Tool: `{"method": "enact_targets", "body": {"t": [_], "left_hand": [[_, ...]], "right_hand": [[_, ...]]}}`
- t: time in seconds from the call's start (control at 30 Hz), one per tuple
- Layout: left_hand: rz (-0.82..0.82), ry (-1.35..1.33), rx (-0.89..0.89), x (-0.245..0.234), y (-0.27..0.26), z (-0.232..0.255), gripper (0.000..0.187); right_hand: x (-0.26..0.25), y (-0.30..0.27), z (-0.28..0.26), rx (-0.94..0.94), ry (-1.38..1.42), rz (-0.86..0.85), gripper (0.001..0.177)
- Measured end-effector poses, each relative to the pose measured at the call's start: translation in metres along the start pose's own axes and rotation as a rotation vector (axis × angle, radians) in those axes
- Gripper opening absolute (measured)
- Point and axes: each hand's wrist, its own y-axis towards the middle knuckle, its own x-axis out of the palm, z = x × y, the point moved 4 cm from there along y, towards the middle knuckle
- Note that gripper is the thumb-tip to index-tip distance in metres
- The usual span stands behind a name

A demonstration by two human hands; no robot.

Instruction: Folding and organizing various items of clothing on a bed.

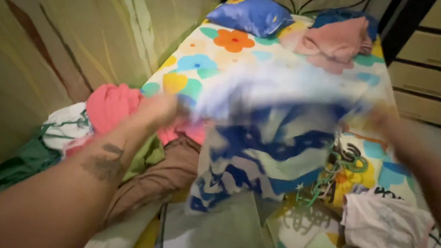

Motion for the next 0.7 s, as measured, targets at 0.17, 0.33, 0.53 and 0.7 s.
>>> {"method": "enact_targets", "body": {"t": [0.17,0.33,0.53,0.7], "left_hand": [[-0.429,0.016,-0.293,-0.039,-0.032,0.066,0.037],[-0.175,-0.410,0.347,-0.018,0.030,0.197,0.039],[-0.395,-0.668,0.098,-0.004,-0.014,0.218,0.063],[-0.915,-0.451,-0.040,0.046,-0.117,0.145,0.038]], "right_hand": [[0.025,-0.074,0.015,0.505,0.119,0.085,0.046],[0.060,-0.067,-0.243,-0.652,-0.128,0.029,0.064],[0.059,-0.006,-0.250,-0.233,0.351,-0.148,0.049],[-0.012,-0.071,-0.370,-0.131,0.477,-0.214,0.047]]}}
